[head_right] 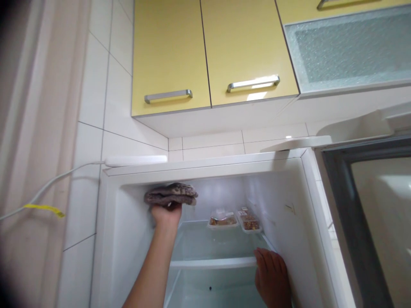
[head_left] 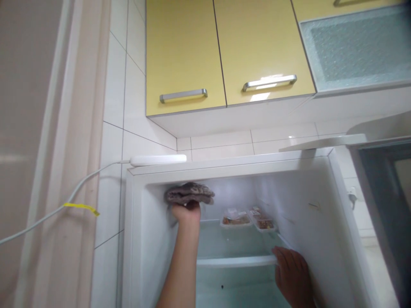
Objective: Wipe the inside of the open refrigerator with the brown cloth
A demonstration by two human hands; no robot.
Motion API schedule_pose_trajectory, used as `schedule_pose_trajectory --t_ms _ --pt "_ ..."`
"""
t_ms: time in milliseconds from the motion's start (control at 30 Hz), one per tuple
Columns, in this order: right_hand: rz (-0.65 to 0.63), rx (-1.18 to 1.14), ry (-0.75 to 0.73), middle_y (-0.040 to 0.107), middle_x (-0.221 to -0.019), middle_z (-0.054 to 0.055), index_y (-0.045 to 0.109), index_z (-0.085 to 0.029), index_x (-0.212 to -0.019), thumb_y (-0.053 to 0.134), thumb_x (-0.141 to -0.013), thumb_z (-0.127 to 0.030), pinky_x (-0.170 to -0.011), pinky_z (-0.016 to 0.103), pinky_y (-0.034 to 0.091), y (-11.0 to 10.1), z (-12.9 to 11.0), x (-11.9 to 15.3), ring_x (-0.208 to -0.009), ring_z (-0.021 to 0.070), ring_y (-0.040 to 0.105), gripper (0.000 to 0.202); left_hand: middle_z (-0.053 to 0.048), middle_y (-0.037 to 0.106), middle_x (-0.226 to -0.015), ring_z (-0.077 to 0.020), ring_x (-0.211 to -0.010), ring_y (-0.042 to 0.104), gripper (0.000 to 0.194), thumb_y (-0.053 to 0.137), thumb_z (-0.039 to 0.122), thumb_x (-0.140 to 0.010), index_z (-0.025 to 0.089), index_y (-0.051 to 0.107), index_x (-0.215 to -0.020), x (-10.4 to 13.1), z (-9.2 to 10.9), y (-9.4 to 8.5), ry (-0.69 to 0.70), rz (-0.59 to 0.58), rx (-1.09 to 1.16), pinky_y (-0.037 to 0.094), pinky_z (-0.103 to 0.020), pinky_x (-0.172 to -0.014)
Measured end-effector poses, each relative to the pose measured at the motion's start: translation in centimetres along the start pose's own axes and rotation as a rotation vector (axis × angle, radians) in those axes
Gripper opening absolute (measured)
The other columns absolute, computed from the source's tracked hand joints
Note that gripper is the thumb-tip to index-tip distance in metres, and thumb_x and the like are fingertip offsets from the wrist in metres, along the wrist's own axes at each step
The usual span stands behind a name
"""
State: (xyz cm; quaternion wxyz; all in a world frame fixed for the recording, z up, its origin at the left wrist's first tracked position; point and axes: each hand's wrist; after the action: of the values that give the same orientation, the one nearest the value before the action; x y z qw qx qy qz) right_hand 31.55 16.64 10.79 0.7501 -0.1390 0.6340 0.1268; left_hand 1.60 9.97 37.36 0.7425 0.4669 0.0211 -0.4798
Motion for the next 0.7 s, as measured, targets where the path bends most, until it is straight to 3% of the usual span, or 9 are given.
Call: schedule_pose_trajectory --t_ms 100,167,267,333,433,567,700 --pt "-0.012 -0.008 0.032 0.067 -0.098 0.009 0.059 -0.018 -0.108 0.052 -0.082 -0.007 -0.09 0.044 0.046 -0.1 -0.2 -0.1 -0.095 0.0252 0.057 0.029 -0.009 0.074 -0.089 -0.0264 -0.096 0.07 0.045 0.03 0.041 -0.092 0.023 0.072 -0.089 2.4 2.3 2.2 0.066 0.089 0.311 0.058 -0.044 -0.08" --pt "-0.012 -0.012 0.042 0.066 -0.098 0.009 0.059 -0.018 -0.108 0.052 -0.082 -0.006 -0.091 0.045 0.046 -0.2 -0.5 -0.3 -0.095 0.0252 0.056 0.03 -0.007 0.075 -0.091 -0.0255 -0.095 0.07 0.039 0.035 0.037 -0.092 0.024 0.072 -0.093 4.4 3.2 3.5 0.042 0.076 0.427 0.059 -0.043 -0.08" --pt "-0.012 -0.016 0.072 0.066 -0.097 0.008 0.059 -0.018 -0.109 0.052 -0.084 -0.007 -0.092 0.046 0.045 -0.5 -0.8 -0.5 -0.095 0.0257 0.056 0.029 -0.006 0.076 -0.088 -0.0232 -0.085 0.071 0.037 0.037 0.038 -0.093 0.023 0.071 -0.091 6.7 3.4 5.2 0.073 0.029 0.414 0.058 -0.037 -0.07" --pt "-0.008 -0.018 0.089 0.066 -0.097 0.008 0.059 -0.018 -0.109 0.05 -0.085 -0.007 -0.092 0.047 0.045 -0.5 -1.0 -0.7 -0.095 0.026 0.055 0.028 -0.007 0.076 -0.086 -0.0224 -0.079 0.071 0.039 0.037 0.039 -0.093 0.021 0.072 -0.091 7.1 3.2 6.1 0.14 0.008 0.396 0.057 -0.034 -0.066" --pt "-0.002 -0.019 0.091 0.066 -0.097 0.008 0.058 -0.019 -0.109 0.05 -0.086 -0.007 -0.094 0.046 0.044 -0.4 -1.0 -0.7 -0.097 0.0256 0.055 0.028 -0.009 0.078 -0.095 -0.0253 -0.088 0.073 0.045 0.032 0.043 -0.096 0.021 0.072 -0.1 5.3 2.9 6.9 0.175 -0.035 0.419 0.059 -0.041 -0.073" --pt "0.005 -0.017 0.095 0.066 -0.099 0.008 0.058 -0.02 -0.11 0.05 -0.086 -0.008 -0.094 0.045 0.043 -0.1 -0.8 -0.5 -0.097 0.0248 0.055 0.028 -0.011 0.077 -0.107 -0.0311 -0.106 0.071 0.059 0.023 0.056 -0.096 0.023 0.071 -0.107 0.4 2.1 6.6 0.1 -0.065 0.432 0.057 -0.056 -0.084" --pt "-0.013 -0.009 0.084 0.066 -0.099 0.007 0.059 -0.022 -0.108 0.052 -0.085 -0.008 -0.094 0.044 0.043 -0.1 -0.6 -0.4 -0.096 0.0241 0.056 0.028 -0.011 0.078 -0.098 -0.0303 -0.108 0.07 0.068 0.021 0.065 -0.093 0.021 0.072 -0.102 -4.7 -0.4 5.7 0.041 -0.067 0.232 0.057 -0.054 -0.088"
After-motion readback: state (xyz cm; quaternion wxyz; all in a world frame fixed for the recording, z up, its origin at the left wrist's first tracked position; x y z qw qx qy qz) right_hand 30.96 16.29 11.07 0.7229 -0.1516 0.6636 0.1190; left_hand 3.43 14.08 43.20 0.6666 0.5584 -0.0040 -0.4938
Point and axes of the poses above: each hand's wrist, its own x-axis away from the middle knuckle, its own y-axis out of the palm, z = x × y
